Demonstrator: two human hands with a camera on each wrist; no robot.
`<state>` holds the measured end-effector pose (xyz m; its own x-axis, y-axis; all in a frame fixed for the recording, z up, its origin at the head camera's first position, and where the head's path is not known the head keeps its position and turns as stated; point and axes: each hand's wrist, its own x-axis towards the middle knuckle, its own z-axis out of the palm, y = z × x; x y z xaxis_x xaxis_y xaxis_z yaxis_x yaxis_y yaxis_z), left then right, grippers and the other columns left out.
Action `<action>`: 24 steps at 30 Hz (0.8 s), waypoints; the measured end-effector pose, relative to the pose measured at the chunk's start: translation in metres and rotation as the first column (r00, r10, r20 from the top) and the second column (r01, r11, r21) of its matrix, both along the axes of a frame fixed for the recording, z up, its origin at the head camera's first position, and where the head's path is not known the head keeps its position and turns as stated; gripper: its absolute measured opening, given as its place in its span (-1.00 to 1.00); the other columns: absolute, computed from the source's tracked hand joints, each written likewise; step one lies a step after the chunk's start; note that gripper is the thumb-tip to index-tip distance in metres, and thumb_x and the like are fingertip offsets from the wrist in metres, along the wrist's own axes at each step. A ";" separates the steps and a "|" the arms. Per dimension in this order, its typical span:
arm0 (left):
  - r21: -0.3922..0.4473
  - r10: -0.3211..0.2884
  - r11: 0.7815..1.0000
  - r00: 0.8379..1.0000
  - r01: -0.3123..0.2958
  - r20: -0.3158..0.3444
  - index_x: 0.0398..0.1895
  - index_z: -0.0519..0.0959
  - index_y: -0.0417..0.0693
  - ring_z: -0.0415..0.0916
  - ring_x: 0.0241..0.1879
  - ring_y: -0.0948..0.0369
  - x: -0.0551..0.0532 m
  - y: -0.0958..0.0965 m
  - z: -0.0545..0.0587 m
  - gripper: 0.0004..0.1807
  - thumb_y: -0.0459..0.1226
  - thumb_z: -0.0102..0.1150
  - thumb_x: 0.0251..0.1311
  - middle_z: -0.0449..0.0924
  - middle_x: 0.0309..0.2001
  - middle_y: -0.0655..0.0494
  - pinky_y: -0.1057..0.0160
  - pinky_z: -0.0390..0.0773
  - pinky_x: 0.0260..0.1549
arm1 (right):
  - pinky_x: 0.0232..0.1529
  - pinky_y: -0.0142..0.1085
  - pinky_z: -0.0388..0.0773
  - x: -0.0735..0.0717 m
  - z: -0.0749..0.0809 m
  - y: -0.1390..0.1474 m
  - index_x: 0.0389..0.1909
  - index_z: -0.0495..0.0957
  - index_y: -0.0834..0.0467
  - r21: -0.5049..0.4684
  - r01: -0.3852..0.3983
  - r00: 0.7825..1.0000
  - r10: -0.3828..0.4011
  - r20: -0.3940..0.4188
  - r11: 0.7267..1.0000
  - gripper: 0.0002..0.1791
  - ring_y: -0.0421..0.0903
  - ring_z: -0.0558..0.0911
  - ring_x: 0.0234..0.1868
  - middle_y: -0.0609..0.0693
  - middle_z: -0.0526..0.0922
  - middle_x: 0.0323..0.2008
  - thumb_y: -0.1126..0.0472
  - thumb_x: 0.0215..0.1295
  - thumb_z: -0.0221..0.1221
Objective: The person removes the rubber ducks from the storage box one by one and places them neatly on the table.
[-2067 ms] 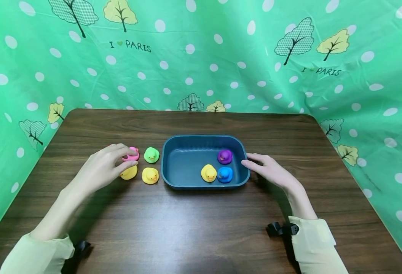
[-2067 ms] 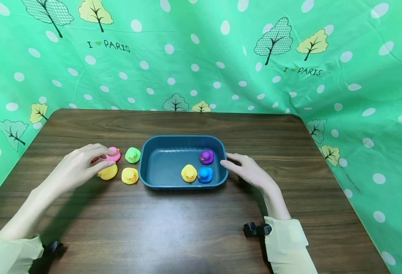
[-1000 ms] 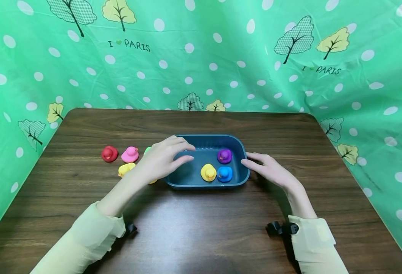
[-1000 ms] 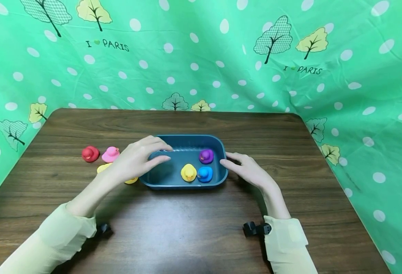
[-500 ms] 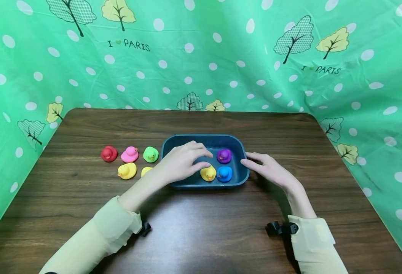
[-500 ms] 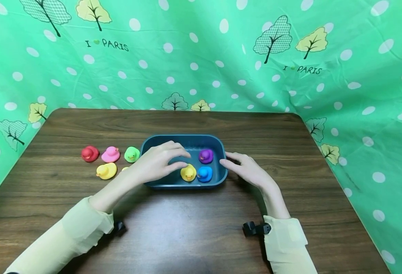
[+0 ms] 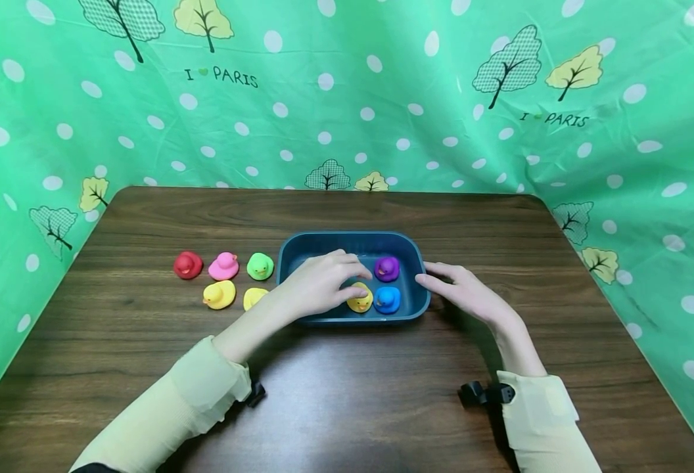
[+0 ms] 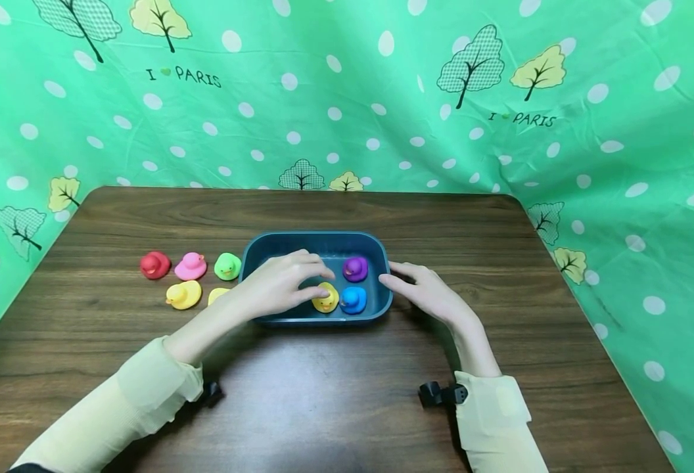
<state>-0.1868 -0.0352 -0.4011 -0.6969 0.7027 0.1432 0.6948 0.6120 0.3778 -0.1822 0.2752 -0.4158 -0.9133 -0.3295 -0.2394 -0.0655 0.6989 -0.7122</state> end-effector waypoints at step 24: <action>-0.049 -0.033 0.998 0.999 0.035 0.042 0.11 0.71 0.06 0.56 0.00 0.18 0.001 0.006 -0.001 -0.64 -0.01 0.29 0.36 0.71 -0.03 0.14 0.17 0.63 -0.03 | 0.47 0.33 0.24 0.001 0.002 0.000 0.51 0.35 0.07 0.009 0.001 1.000 -0.001 0.003 1.000 -0.30 0.26 0.32 0.55 0.19 0.44 0.46 -0.24 0.52 0.06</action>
<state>-0.1863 -0.0294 -0.4024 -0.6770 0.7317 0.0794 0.7000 0.6068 0.3765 -0.1817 0.2751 -0.4133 -0.9128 -0.3265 -0.2454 -0.0627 0.7057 -0.7058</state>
